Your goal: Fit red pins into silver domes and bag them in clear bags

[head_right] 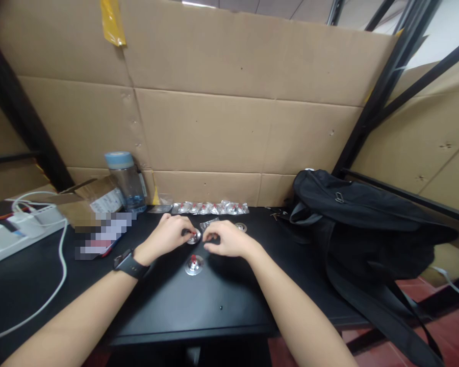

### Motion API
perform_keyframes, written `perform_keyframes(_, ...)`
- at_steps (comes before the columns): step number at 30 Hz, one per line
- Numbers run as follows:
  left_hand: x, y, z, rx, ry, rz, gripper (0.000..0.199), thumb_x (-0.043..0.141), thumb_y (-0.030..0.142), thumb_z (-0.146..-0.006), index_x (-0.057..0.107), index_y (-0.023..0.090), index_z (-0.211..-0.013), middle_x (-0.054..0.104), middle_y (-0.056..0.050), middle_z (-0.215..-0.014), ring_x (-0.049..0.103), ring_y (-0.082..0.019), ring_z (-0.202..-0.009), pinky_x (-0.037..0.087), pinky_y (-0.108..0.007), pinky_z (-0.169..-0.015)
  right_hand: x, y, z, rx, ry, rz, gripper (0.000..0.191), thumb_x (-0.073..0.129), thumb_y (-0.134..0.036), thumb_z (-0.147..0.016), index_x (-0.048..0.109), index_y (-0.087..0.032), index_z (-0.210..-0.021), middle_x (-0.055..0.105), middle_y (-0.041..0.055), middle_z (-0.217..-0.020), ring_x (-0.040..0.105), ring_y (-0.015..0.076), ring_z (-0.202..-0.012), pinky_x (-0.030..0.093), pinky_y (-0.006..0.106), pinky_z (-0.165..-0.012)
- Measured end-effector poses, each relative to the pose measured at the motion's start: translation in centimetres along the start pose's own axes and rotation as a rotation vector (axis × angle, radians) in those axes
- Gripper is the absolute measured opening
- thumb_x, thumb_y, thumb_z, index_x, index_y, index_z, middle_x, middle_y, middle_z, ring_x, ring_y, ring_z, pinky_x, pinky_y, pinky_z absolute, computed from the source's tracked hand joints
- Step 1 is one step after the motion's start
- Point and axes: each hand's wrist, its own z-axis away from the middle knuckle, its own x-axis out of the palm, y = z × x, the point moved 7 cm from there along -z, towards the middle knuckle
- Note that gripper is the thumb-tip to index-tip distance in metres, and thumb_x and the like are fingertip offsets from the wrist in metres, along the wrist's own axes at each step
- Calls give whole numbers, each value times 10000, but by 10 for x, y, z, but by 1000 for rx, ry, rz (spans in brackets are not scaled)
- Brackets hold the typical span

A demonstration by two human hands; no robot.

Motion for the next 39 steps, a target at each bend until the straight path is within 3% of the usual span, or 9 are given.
perform_keyframes(3, -5, -14, 1, -19, 8, -12, 169, 625, 229, -829, 776, 301, -807, 764, -32, -850, 663, -231, -840, 319, -379, -856, 20, -11, 0, -28, -130, 56, 283, 778, -336, -793, 717, -234, -1050, 690, 29, -959, 649, 185, -865, 501, 290, -795)
perform_keyframes(5, -10, -21, 1, -50, 37, -38, 170, 603, 265, -854, 769, 294, -826, 770, -44, -841, 664, -237, -823, 318, -383, -864, 32, -13, -1, -17, -164, 106, 218, 761, -321, -821, 737, -244, -1024, 685, 36, -995, 652, 185, -895, 498, 284, -800)
perform_keyframes(8, -18, -25, 0, -83, 79, -84, 199, 565, 321, -894, 753, 279, -848, 768, -59, -824, 661, -244, -819, 315, -388, -873, 40, -12, -2, -5, -166, 131, 85, 718, -261, -862, 759, -248, -936, 684, 30, -1002, 654, 168, -890, 492, 264, -792)
perform_keyframes(15, -27, -17, -1, -71, 134, -97, 182, 553, 297, -915, 729, 277, -874, 767, -42, -870, 657, -238, -846, 292, -387, -867, 47, -14, -4, -38, -163, 179, 77, 718, -229, -860, 756, -251, -923, 670, 20, -995, 632, 169, -895, 494, 266, -807)
perform_keyframes(20, -34, -16, -3, -109, 195, -61, 139, 585, 280, -902, 723, 277, -892, 771, -26, -969, 669, -247, -925, 324, -376, -857, 31, -14, -6, -62, -30, 239, 43, 706, -214, -869, 745, -223, -853, 630, 57, -1119, 579, 205, -1020, 493, 321, -893)
perform_keyframes(24, -39, -12, -3, -139, 232, 48, 140, 611, 318, -893, 741, 275, -916, 774, -18, -989, 683, -229, -906, 393, -348, -856, 0, 0, -4, 20, 164, 191, 65, 646, -218, -920, 709, -216, -901, 648, 60, -1009, 586, 203, -982, 482, 350, -905)
perform_keyframes(29, -28, -5, -6, -55, 145, 188, 157, 631, 353, -882, 768, 276, -870, 772, -16, -959, 667, -223, -956, 430, -349, -910, -35, 12, 2, 67, 409, 94, 78, 630, -221, -928, 685, -213, -873, 667, 46, -920, 607, 193, -902, 475, 330, -839)
perform_keyframes(32, -18, -15, -8, -83, 97, 278, 185, 639, 388, -871, 769, 256, -865, 770, -25, -969, 666, -225, -958, 457, -344, -898, -50, 17, 7, 108, 566, 29, 89, 630, -258, -927, 691, -207, -887, 676, 52, -915, 615, 183, -839, 468, 295, -727)
perform_keyframes(39, -3, -32, -9, -278, 143, 723, 308, 695, 463, -815, 731, 169, -899, 769, -78, -938, 704, -229, -884, 519, -351, -878, -53, 22, 12, 175, 665, -2, 101, 649, -277, -905, 712, -210, -864, 713, 38, -848, 624, 180, -772, 463, 293, -685)
